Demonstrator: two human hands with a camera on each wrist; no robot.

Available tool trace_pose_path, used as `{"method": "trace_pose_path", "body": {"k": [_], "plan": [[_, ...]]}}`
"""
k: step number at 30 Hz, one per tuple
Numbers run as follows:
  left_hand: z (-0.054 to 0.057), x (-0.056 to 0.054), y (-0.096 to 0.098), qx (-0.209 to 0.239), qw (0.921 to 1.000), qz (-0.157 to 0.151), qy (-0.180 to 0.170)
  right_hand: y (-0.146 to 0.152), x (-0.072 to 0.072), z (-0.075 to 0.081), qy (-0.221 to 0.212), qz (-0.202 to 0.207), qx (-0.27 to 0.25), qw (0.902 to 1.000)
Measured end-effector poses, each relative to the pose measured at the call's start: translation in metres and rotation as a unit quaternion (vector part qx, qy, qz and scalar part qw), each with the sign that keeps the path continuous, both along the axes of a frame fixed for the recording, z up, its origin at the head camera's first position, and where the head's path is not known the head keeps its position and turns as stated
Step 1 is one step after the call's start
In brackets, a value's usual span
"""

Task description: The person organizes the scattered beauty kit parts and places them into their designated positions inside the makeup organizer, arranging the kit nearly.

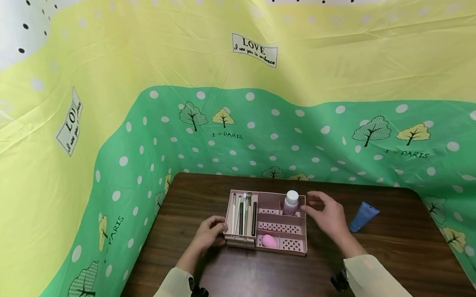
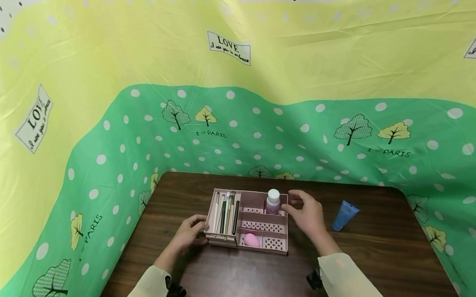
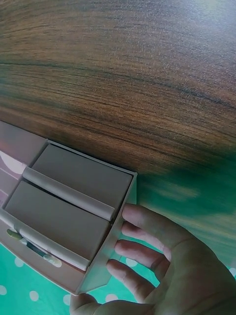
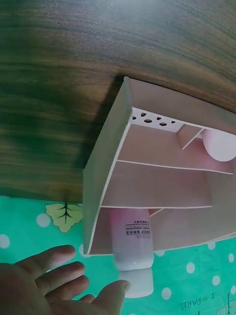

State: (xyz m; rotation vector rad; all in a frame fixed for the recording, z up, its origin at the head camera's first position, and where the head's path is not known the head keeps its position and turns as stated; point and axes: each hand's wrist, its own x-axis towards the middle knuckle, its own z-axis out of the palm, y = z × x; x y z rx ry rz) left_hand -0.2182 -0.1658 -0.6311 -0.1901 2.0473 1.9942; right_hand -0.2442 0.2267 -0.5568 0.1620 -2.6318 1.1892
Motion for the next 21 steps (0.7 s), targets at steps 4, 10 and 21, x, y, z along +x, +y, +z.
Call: {"method": "trace_pose_path", "body": {"k": [4,10,21], "plan": [[0.000,0.000,0.000,-0.002,1.0000,0.001,0.001,0.005,0.004,0.000,0.022,-0.006,0.009,0.9997],[-0.001,0.000,0.000,0.003,1.0000,0.005,-0.002,0.014,0.011,-0.002,0.043,-0.016,0.019,0.9988],[-0.001,0.000,0.000,0.006,1.0000,0.003,0.000,0.033,0.033,-0.006,0.050,-0.053,0.015,0.9972]]}}
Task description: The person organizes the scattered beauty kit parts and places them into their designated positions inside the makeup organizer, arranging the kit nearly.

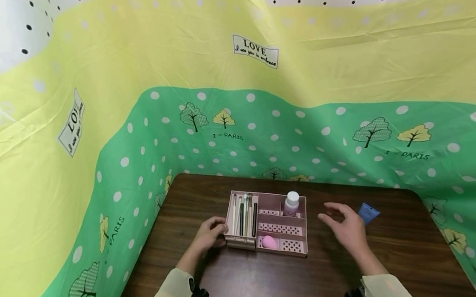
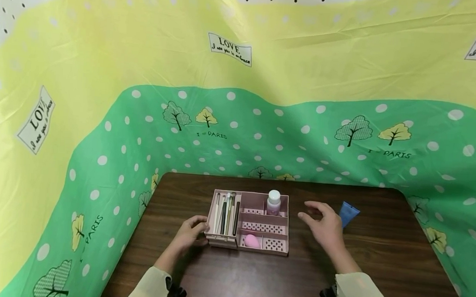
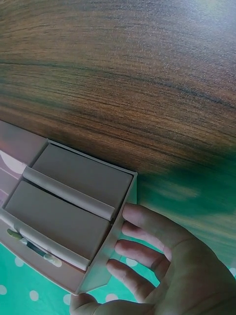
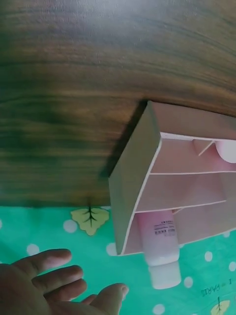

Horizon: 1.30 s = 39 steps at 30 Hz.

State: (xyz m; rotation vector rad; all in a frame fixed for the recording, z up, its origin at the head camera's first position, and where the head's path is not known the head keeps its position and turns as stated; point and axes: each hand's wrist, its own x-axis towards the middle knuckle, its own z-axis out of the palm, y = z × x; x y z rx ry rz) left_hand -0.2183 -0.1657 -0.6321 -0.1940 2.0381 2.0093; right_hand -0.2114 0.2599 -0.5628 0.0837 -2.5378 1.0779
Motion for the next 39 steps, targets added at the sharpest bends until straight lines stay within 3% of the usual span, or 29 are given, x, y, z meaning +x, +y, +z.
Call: {"method": "trace_pose_path", "body": {"k": [20,39], "plan": [[0.003,-0.002,-0.002,0.000,1.0000,-0.007,0.004,0.046,0.028,-0.023,-0.011,-0.062,-0.031,0.9976],[0.000,0.001,-0.001,0.006,1.0000,-0.002,0.004,0.096,0.040,-0.044,-0.077,-0.104,-0.009,0.9915]]}}
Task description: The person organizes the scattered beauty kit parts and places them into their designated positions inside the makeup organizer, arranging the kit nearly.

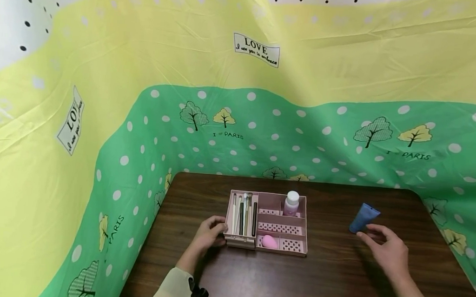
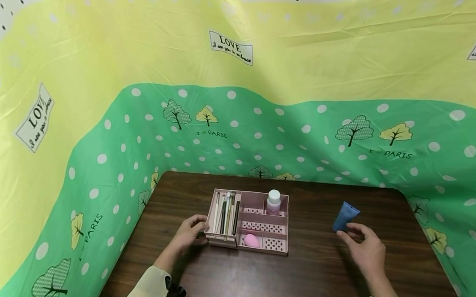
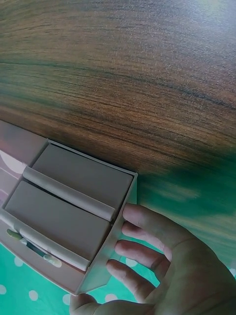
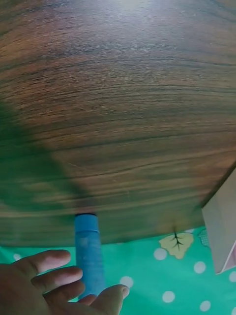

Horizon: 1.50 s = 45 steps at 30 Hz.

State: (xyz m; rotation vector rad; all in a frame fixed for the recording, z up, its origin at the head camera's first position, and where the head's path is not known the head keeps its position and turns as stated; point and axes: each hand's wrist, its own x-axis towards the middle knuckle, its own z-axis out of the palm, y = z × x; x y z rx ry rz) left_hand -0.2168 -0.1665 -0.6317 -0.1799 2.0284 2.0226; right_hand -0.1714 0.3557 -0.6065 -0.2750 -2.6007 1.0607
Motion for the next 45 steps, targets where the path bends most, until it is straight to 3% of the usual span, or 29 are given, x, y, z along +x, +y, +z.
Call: {"method": "trace_pose_path", "body": {"k": [14,22,31,38,45], "plan": [[-0.001,0.000,0.001,-0.010,0.9999,0.003,0.000,0.010,-0.004,-0.008,-0.047,-0.005,-0.007,0.9989],[0.028,0.011,0.004,0.001,1.0000,-0.002,0.004,0.010,-0.015,-0.002,-0.049,0.013,-0.002,0.9987],[0.002,0.000,0.002,-0.008,1.0000,0.000,-0.001,0.022,-0.030,0.002,-0.034,0.015,0.026,0.9990],[0.000,0.000,0.002,-0.008,1.0000,0.003,0.004,0.022,-0.036,0.009,-0.015,0.018,0.056,0.9982],[-0.001,-0.001,0.002,-0.003,1.0000,0.006,-0.002,0.020,-0.038,0.011,-0.031,0.031,0.060,0.9972]]}}
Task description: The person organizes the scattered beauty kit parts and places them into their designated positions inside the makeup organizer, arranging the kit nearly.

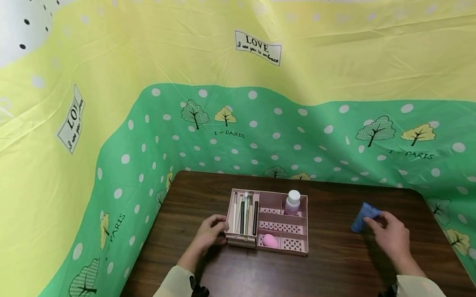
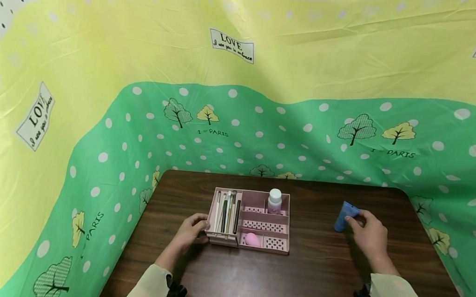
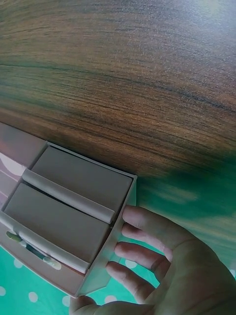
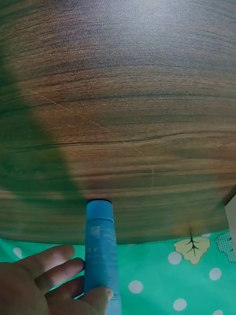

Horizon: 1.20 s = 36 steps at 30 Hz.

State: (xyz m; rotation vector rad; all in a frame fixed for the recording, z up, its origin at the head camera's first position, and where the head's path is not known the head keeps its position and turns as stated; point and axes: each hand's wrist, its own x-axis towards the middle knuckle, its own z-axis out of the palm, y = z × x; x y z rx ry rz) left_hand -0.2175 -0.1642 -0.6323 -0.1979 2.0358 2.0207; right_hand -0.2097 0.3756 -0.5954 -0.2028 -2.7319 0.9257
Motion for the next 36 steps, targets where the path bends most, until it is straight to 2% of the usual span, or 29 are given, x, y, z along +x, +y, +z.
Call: {"method": "trace_pose_path", "body": {"k": [5,11,15,20,23,26,36], "plan": [[0.003,0.000,0.000,0.006,1.0000,-0.005,-0.003,-0.002,0.000,0.002,0.007,0.009,0.001,0.9999],[0.027,0.009,0.003,0.014,0.9998,-0.012,0.004,-0.005,0.001,0.004,0.011,0.016,-0.003,0.9998],[0.033,0.013,0.004,0.015,0.9997,-0.013,0.015,-0.007,0.003,0.009,0.024,0.018,0.002,0.9996],[0.025,0.009,0.004,0.013,0.9998,-0.013,0.001,-0.014,0.005,0.016,0.041,0.016,0.006,0.9990],[0.012,0.004,0.002,0.011,0.9999,-0.011,-0.001,-0.020,0.006,0.022,0.048,0.019,0.001,0.9987],[0.004,0.001,0.001,0.008,0.9999,-0.008,-0.002,-0.025,0.007,0.027,0.058,0.024,0.000,0.9980],[0.000,0.001,-0.001,0.002,1.0000,-0.002,0.008,-0.047,0.006,0.046,0.108,0.044,0.000,0.9932]]}}
